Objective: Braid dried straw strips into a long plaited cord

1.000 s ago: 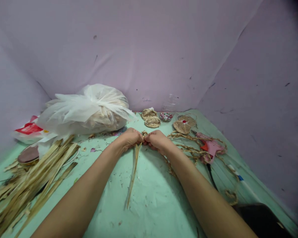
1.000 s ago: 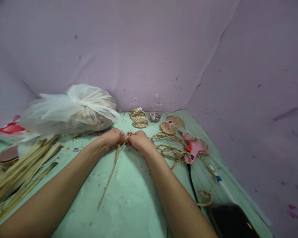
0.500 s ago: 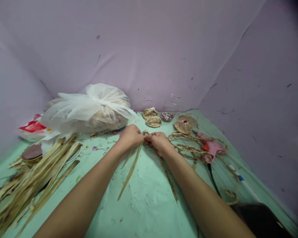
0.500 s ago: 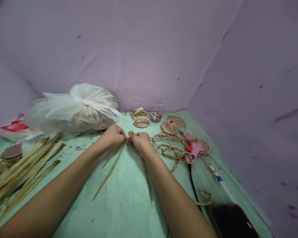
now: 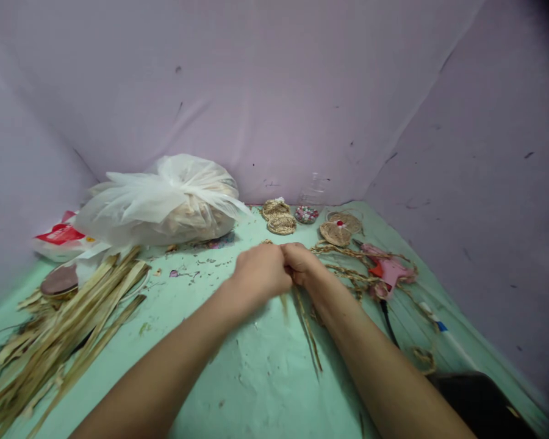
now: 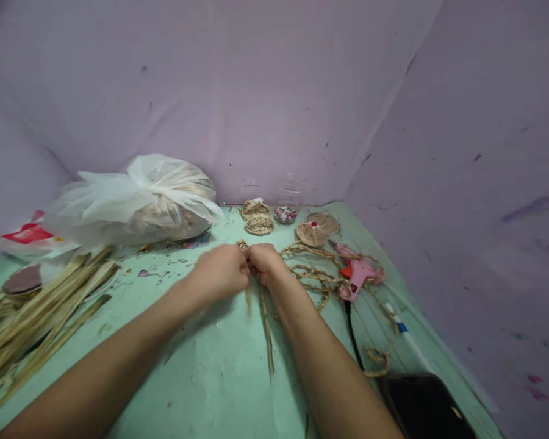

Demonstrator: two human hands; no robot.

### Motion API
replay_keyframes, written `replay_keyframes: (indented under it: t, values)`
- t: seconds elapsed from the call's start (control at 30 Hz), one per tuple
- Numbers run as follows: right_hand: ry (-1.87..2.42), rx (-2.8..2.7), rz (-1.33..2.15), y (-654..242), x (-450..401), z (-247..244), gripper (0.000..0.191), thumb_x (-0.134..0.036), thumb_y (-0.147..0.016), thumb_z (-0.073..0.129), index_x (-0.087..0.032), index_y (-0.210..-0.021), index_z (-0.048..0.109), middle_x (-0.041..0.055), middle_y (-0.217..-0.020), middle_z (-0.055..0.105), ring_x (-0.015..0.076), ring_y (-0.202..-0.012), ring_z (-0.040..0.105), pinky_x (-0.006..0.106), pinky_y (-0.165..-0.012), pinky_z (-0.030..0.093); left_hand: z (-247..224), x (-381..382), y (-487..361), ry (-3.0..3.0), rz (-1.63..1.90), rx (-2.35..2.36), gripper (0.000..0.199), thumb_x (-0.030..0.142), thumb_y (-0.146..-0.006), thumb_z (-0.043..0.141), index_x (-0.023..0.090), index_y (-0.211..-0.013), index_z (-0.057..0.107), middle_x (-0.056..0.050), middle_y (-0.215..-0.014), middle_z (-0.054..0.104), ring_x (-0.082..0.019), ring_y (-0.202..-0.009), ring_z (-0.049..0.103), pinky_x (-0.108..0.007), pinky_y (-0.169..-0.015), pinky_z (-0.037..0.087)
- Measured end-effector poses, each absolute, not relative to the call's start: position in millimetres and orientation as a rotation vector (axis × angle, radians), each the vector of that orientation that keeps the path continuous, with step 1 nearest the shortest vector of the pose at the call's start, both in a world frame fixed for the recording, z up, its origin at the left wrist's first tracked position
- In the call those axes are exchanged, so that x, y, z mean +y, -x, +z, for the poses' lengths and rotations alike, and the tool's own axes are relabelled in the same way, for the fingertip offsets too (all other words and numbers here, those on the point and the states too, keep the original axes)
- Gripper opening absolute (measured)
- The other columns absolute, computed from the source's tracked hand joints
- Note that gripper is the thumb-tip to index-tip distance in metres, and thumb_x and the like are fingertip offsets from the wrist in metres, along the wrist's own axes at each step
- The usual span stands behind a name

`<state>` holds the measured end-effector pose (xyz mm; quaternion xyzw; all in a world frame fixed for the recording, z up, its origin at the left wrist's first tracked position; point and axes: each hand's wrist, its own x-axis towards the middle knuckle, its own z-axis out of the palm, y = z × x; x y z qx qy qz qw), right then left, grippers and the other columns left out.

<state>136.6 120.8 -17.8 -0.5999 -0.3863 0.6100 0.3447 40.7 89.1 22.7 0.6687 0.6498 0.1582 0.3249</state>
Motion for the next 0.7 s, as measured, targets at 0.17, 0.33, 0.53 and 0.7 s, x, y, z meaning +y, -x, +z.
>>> replay_keyframes:
  t: [0.17,0.33,0.53,0.7]
  values:
    - [1.504,-1.017,1.740,-142.8,124.2,-16.3,0.014,-0.011,-0.062,0.050,-0.012,-0.049,0.048,-0.0093,-0.032,0.022,0.0019,-0.030,0.014,0.017,-0.032,0.008,27.7,119.6,-11.0,-1.371,0.560,1.794,0.009,0.018,-0.062,0.053,0.012,-0.066,0.059,-0.002,-0.044,0.047,-0.011,-0.042,0.042,-0.021,-0.040,0.024]
    - [1.454,-1.038,1.780,-144.1,124.4,-15.4,0.012,-0.009,-0.062,0.047,-0.012,-0.051,0.047,-0.0075,-0.036,0.030,0.0015,-0.031,0.016,0.016,-0.032,0.010,3.5,126.6,-20.5,-1.009,0.534,1.379,0.010,0.008,-0.064,0.047,0.009,-0.058,0.055,0.000,-0.043,0.047,-0.004,-0.035,0.035,-0.017,-0.035,0.021]
    - [1.455,-1.167,1.674,-143.9,124.1,-21.4,0.006,-0.009,-0.058,0.051,-0.012,-0.054,0.052,-0.0036,-0.042,0.045,0.0021,-0.033,0.024,0.016,-0.033,0.014,-8.3,129.5,-19.9,-0.970,0.434,1.355,0.010,0.012,-0.065,0.051,0.011,-0.055,0.052,0.004,-0.039,0.040,-0.002,-0.031,0.028,-0.015,-0.033,0.017]
    - [1.573,-1.605,1.275,-147.9,128.9,-30.1,0.007,-0.012,-0.058,0.054,-0.011,-0.054,0.060,-0.0016,-0.044,0.051,0.0043,-0.039,0.034,0.017,-0.039,0.023,-5.5,128.0,-18.9,-1.323,0.404,1.570,0.013,0.013,-0.058,0.055,0.013,-0.047,0.048,0.006,-0.031,0.031,-0.004,-0.029,0.026,-0.019,-0.034,0.016]
